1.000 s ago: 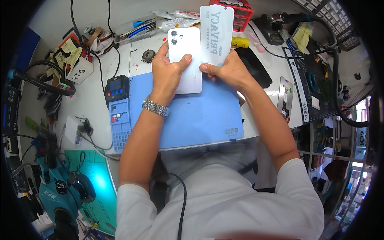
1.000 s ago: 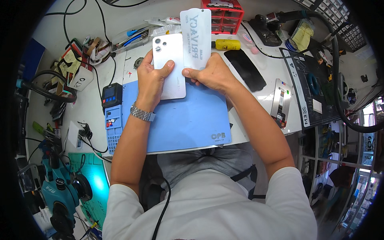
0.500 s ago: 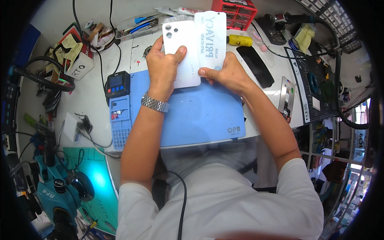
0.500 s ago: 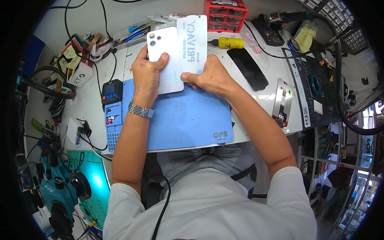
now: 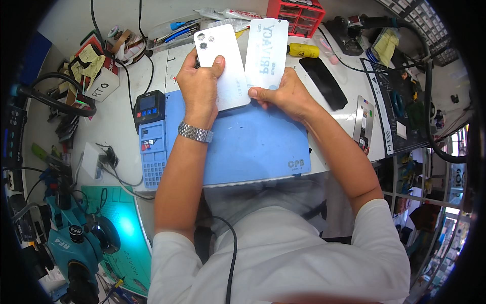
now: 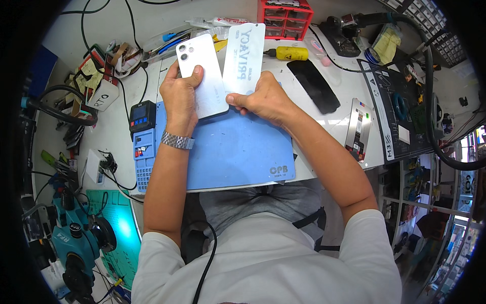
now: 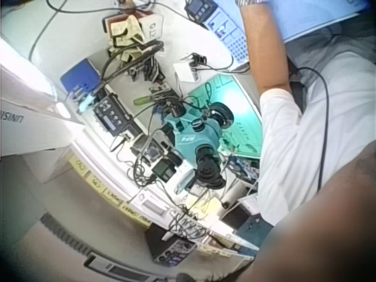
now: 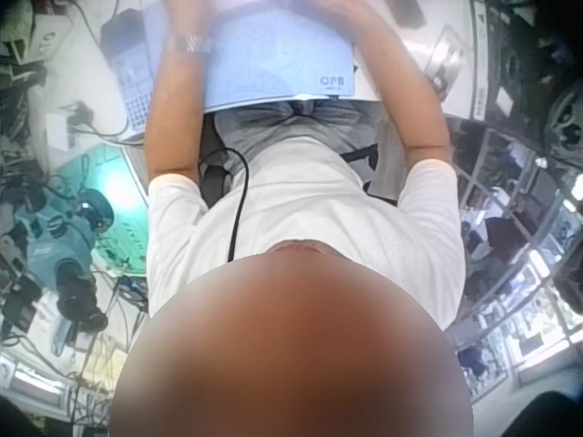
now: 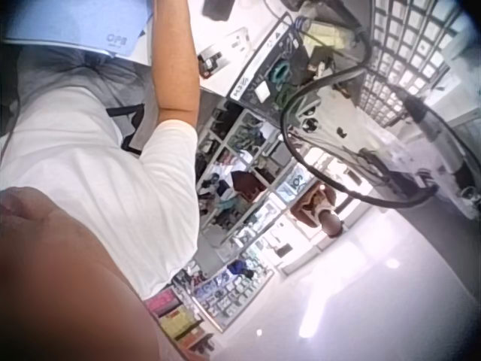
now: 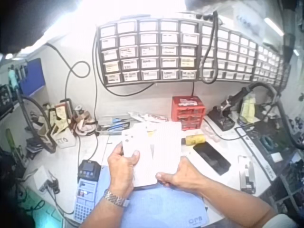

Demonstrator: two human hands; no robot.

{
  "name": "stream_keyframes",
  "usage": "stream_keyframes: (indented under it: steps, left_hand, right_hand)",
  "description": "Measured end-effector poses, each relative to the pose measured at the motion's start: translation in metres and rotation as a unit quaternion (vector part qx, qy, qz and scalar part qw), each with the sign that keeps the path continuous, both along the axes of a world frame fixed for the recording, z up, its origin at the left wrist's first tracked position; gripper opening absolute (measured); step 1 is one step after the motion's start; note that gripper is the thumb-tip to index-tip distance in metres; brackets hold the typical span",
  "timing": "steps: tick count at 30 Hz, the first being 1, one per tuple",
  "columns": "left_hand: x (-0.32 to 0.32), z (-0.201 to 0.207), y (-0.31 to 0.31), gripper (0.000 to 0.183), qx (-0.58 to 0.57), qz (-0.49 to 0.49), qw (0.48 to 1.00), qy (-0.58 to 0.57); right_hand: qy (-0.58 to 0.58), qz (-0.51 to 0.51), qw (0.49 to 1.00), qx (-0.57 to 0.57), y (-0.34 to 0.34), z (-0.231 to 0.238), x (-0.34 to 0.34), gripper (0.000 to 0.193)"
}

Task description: The person removes a phone case from a smartphone, then aligns and applies a privacy screen protector to the back of the device. They smooth the film with their fingers and use a small yellow tool to press out bubbles, repeating the process until the film is fully adhered.

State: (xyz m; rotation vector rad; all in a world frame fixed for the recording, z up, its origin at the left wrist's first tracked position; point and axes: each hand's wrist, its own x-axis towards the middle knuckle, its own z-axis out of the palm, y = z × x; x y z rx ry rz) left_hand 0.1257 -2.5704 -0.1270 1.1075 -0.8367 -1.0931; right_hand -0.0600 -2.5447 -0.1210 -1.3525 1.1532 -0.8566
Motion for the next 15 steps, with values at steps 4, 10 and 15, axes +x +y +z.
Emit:
stream_keyframes:
  steps: [4,10,15]
  left_hand:
    - [0.002,-0.001,-0.001,0.052,0.004,0.010,1.000,-0.029]
    - [0.005,-0.005,-0.007,0.055,-0.052,0.008,0.999,-0.004]
    - [0.007,-0.017,-0.014,0.051,-0.028,0.032,0.999,-0.023]
  right_hand:
    - [0.021,-0.004,1.000,0.021,0.002,0.000,0.001,0.026]
    - [0.078,-0.119,0.986,-0.088,-0.033,-0.003,-0.029,0.037]
    - [0.479,-0.226,0.770,-0.356,-0.062,-0.023,-0.070,0.034]
